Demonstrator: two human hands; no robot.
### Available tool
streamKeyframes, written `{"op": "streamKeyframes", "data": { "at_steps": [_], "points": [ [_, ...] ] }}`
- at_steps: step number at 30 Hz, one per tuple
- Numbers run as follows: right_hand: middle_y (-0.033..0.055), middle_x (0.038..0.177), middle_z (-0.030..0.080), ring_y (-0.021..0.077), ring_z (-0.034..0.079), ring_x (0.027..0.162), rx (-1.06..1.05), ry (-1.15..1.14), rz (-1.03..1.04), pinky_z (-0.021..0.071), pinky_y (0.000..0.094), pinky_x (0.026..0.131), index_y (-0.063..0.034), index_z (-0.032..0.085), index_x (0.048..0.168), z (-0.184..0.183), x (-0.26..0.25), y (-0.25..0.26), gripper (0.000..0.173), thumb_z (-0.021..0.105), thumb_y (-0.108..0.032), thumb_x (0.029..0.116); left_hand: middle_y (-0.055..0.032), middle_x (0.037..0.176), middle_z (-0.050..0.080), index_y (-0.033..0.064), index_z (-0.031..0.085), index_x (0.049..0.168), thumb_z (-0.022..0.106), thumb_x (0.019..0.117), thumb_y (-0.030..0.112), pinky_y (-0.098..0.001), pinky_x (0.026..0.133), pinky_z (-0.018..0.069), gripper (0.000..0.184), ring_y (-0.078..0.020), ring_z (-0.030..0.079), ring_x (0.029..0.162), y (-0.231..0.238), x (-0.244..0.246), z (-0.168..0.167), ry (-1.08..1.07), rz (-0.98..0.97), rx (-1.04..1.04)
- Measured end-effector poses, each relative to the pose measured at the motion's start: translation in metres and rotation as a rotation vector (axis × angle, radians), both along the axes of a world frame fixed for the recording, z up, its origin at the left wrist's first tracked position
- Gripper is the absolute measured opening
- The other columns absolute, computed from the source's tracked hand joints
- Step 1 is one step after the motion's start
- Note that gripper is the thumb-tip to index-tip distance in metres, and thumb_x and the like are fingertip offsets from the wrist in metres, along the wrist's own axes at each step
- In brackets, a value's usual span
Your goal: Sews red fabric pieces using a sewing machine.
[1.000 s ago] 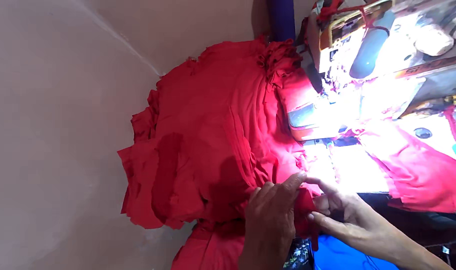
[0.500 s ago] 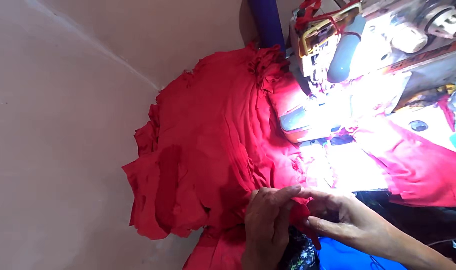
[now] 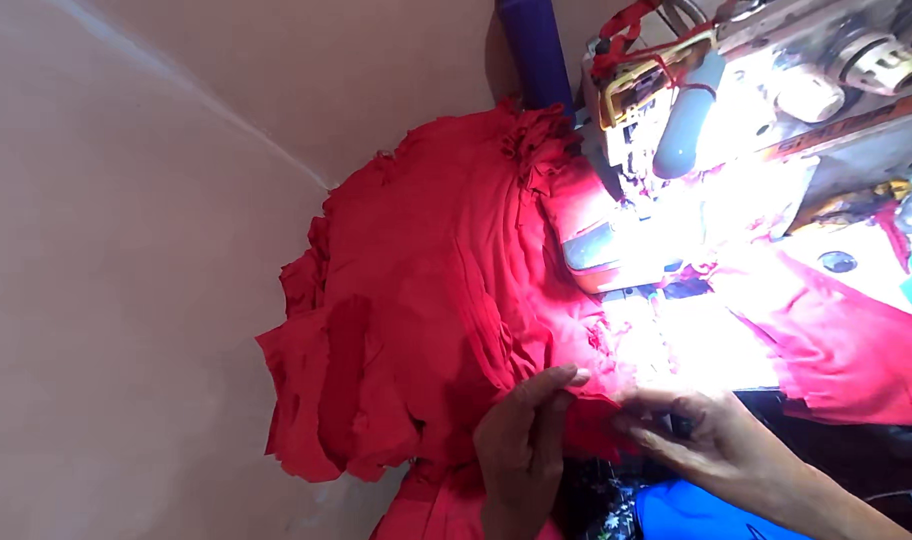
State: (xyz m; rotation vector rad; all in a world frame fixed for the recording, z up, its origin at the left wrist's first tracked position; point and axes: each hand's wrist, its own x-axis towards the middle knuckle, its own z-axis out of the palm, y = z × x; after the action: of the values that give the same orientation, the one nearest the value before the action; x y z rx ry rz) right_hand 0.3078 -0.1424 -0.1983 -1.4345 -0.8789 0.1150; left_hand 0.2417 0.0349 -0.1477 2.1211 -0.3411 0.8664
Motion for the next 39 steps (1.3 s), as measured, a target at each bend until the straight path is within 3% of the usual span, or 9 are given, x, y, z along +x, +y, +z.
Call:
{"op": "streamKeyframes", "data": {
  "at_steps": [4,9,12,15,19,24,31,36,39],
  "points": [
    [0.0088,0.106,0.071,-0.001,0.064,0.098,0.001,-0.1,-0.096,0.0509,0.0125,0.084,-0.001,0.073,0.099,0.007,0.022,0.001,0.025,0.062,-0.023,0.0973,-0.0043,0.098,0.076,-0.0044,0.067,0.108,0.063,0.0996,0.01,-0.0143,0.082,0.0558,0.017,0.0022,0.069,0.089,0.006,0.04,0.01,-0.036,0.075,0.055],
    [-0.0108,0.079,0.068,-0.0089,0.061,0.07,-0.071,0.197,-0.315,0.052,0.0108,0.066,-0.0101,0.071,0.098,0.009,0.061,0.012,0.013,0.061,-0.019,0.0975,-0.0115,0.102,0.075,-0.004,0.07,0.108,0.074,0.0884,0.0,-0.0245,0.083,0.0596,0.02,-0.0098,0.073,0.088,0.006,0.123,-0.002,0.02,0.088,-0.054],
    [-0.0078,0.073,0.062,-0.0045,0.055,0.064,-0.16,0.243,-0.441,0.0466,0.0173,0.061,-0.0074,0.069,0.098,-0.004,0.082,0.017,0.015,0.065,-0.021,0.0967,-0.0123,0.097,0.074,-0.0005,0.071,0.106,0.076,0.0869,0.002,-0.0348,0.078,0.0587,0.02,-0.0185,0.072,0.085,0.001,0.155,-0.016,0.059,0.178,0.073],
    [-0.0052,0.077,0.064,-0.0038,0.056,0.067,-0.174,0.201,-0.472,0.0482,0.0181,0.064,-0.0035,0.068,0.105,-0.008,0.08,0.016,0.023,0.064,-0.024,0.0966,-0.0125,0.097,0.07,0.0036,0.073,0.1,0.073,0.0889,0.008,-0.0483,0.079,0.0476,0.012,-0.0295,0.065,0.091,-0.011,0.16,-0.01,0.074,0.356,0.283],
    [-0.0069,0.08,0.068,-0.0093,0.058,0.066,-0.079,0.129,-0.523,0.0501,0.0103,0.062,-0.0012,0.069,0.113,-0.014,0.066,0.013,0.028,0.064,-0.023,0.0956,-0.0107,0.085,0.067,0.0051,0.074,0.083,0.07,0.0867,0.008,-0.0431,0.07,0.0477,0.006,-0.0279,0.064,0.081,-0.033,0.145,-0.019,-0.02,0.449,0.429],
    [0.0037,0.098,0.072,-0.0096,0.062,0.079,0.025,0.072,-0.621,0.0523,0.0069,0.071,0.0026,0.074,0.093,-0.017,0.052,-0.006,0.021,0.066,-0.017,0.0926,-0.0077,0.102,0.077,0.0128,0.083,0.099,0.072,0.0875,0.015,-0.0417,0.092,0.0496,0.016,-0.0263,0.069,0.099,-0.064,0.121,-0.038,0.016,0.518,0.489],
    [-0.0043,0.081,0.067,-0.0109,0.058,0.071,0.071,0.049,-0.687,0.0489,0.0066,0.067,0.0068,0.068,0.111,-0.011,0.071,0.001,0.027,0.065,-0.011,0.0913,-0.0085,0.116,0.075,0.0083,0.078,0.113,0.066,0.0934,0.014,-0.044,0.104,0.0484,0.024,-0.0267,0.068,0.113,-0.07,0.139,-0.036,0.1,0.494,0.367],
    [-0.0025,0.088,0.072,-0.0083,0.062,0.076,0.115,-0.018,-0.685,0.0521,0.008,0.07,0.0017,0.073,0.103,-0.01,0.085,0.003,0.017,0.066,-0.007,0.0901,-0.0096,0.118,0.074,0.0069,0.078,0.111,0.065,0.0905,0.006,-0.0417,0.106,0.0474,0.024,-0.0258,0.066,0.118,-0.066,0.14,-0.032,0.127,0.455,0.303],
    [0.0047,0.087,0.073,-0.0009,0.065,0.075,-0.086,-0.156,-0.75,0.0538,0.0162,0.072,-0.0023,0.077,0.101,-0.008,0.095,0.0,0.023,0.06,-0.016,0.0943,-0.0133,0.127,0.07,0.0036,0.074,0.118,0.064,0.0924,0.008,-0.0485,0.11,0.0422,0.028,-0.0292,0.062,0.125,-0.054,0.149,-0.024,0.218,0.383,0.298]
  ]
}}
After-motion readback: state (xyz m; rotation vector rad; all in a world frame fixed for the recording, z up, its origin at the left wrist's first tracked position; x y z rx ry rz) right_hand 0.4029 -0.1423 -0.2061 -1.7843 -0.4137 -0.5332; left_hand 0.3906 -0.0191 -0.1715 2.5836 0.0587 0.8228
